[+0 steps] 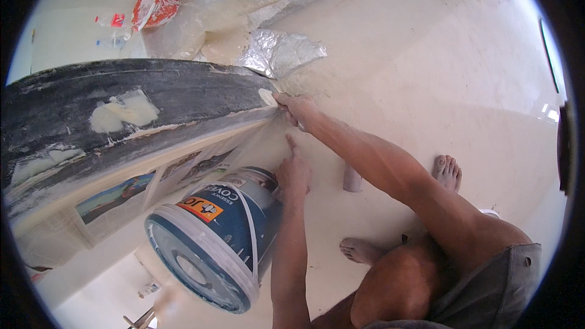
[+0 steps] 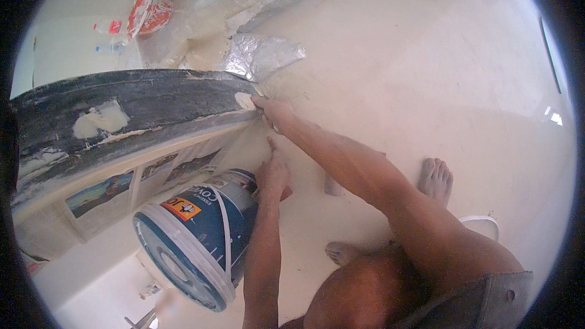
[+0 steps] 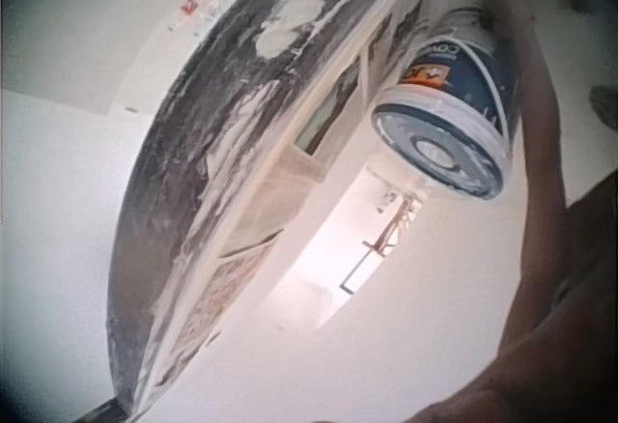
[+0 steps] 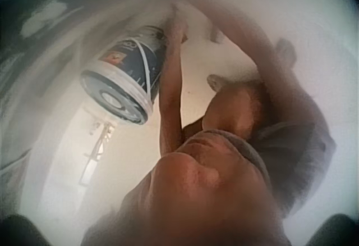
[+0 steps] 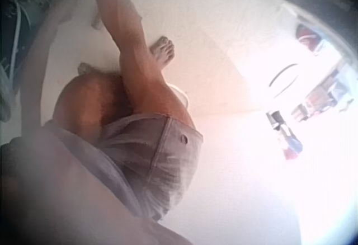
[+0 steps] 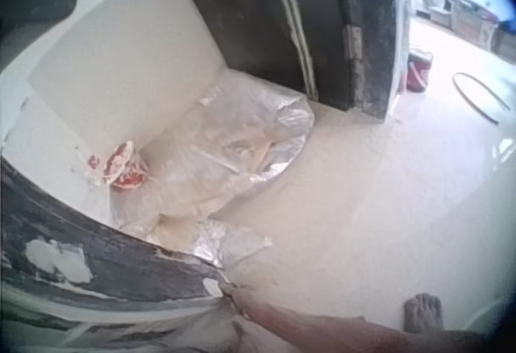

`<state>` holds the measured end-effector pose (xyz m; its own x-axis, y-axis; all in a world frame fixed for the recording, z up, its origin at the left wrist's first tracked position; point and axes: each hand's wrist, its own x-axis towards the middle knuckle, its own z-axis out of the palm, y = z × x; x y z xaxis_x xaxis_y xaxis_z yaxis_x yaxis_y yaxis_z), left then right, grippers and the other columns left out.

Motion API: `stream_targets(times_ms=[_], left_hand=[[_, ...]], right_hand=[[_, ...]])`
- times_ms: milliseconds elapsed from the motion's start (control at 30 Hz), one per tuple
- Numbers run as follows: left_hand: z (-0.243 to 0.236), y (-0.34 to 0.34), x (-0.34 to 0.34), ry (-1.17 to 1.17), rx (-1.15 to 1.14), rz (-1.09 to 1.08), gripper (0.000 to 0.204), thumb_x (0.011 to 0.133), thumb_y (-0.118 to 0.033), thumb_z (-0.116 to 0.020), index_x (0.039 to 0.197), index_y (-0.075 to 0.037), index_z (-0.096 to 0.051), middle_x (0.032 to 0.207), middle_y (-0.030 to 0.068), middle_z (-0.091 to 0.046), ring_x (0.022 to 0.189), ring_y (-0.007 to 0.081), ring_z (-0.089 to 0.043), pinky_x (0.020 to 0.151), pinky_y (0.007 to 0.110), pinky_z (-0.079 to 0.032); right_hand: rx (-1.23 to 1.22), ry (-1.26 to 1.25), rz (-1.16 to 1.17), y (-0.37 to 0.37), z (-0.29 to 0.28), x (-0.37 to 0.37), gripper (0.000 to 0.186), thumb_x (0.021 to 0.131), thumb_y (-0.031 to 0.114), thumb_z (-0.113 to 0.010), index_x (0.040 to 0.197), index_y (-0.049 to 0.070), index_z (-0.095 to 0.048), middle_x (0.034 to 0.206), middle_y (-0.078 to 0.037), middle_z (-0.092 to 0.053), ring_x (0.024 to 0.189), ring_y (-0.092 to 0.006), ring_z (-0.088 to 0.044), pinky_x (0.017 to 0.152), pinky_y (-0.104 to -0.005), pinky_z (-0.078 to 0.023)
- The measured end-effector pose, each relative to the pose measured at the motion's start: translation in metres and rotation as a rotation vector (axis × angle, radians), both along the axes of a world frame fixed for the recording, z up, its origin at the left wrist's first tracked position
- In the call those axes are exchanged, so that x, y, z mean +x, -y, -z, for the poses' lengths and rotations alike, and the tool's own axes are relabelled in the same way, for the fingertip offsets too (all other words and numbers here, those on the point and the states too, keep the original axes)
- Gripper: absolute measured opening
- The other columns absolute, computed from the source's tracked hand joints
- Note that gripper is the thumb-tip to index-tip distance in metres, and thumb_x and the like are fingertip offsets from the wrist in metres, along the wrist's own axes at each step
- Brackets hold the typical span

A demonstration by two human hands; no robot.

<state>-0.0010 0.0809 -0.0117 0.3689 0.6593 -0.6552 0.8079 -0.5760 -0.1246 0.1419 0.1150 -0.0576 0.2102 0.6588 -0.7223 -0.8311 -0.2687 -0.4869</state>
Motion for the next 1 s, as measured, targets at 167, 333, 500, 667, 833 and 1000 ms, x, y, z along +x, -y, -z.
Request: stream_targets(times_ms=[167,333,500,667,833,1000], left_hand=[[0.0,-0.002,0.001,-0.016,-0.023,-0.021,0.078,0.091,-0.019,-0.049,0.154,-0.011,-0.003,0.088,0.0229,-0.069,0.08,0.0372,-0.068,0.075,0.049,-0.053],[0.0,-0.004,0.003,-0.007,-0.028,-0.02,0.079,0.09,-0.017,-0.05,0.153,-0.01,-0.003,0.087,0.0228,-0.069,0.08,0.0371,-0.069,0.075,0.048,-0.053],[-0.003,-0.003,0.002,-0.017,-0.018,-0.034,0.078,0.09,-0.015,-0.048,0.153,-0.01,-0.003,0.087,0.0232,-0.069,0.08,0.0377,-0.068,0.076,0.048,-0.053],[-0.001,-0.003,0.005,0.001,-0.035,-0.036,0.077,0.09,-0.013,-0.047,0.153,-0.009,-0.004,0.085,0.0229,-0.069,0.078,0.0375,-0.068,0.075,0.048,-0.054],[-0.013,-0.002,0.009,-0.017,-0.072,-0.095,0.082,0.089,-0.019,-0.054,0.153,-0.009,-0.003,0.091,0.0254,-0.067,0.087,0.0392,-0.067,0.081,0.049,-0.051],[-0.003,-0.001,0.006,0.016,0.02,0.029,0.077,0.09,-0.013,-0.047,0.153,-0.007,-0.003,0.079,0.0211,-0.068,0.074,0.0361,-0.068,0.072,0.047,-0.054]], right_hand=[[-0.097,0.02,-0.012,0.003,-0.002,-0.009,0.035,0.085,0.036,-0.072,0.066,0.008,-0.063,0.058,0.0,-0.053,0.045,-0.0105,-0.042,0.039,-0.0307,-0.028],[-0.019,-0.022,0.031,-0.002,-0.002,-0.003,0.036,0.086,0.041,-0.071,0.067,0.012,-0.061,0.055,0.001,-0.049,0.039,-0.0087,-0.033,0.036,-0.0284,-0.021],[-0.063,0.013,-0.065,0.003,-0.019,0.001,0.038,0.085,0.043,-0.071,0.066,0.011,-0.061,0.054,0.001,-0.049,0.039,-0.0095,-0.036,0.035,-0.0292,-0.022],[-0.072,0.055,0.061,-0.007,0.008,-0.013,0.041,0.084,0.045,-0.072,0.066,0.009,-0.061,0.054,0.001,-0.049,0.039,-0.01,-0.037,0.035,-0.0306,-0.023],[-0.095,0.085,-0.019,-0.005,-0.002,-0.002,0.035,0.081,0.039,-0.074,0.073,0.005,-0.068,0.064,-0.002,-0.06,0.051,-0.0131,-0.051,0.046,-0.0317,-0.037],[-0.059,0.079,0.058,-0.002,0.009,-0.011,0.036,0.082,0.039,-0.075,0.07,0.006,-0.066,0.059,-0.001,-0.055,0.046,-0.0116,-0.045,0.042,-0.0316,-0.032]])
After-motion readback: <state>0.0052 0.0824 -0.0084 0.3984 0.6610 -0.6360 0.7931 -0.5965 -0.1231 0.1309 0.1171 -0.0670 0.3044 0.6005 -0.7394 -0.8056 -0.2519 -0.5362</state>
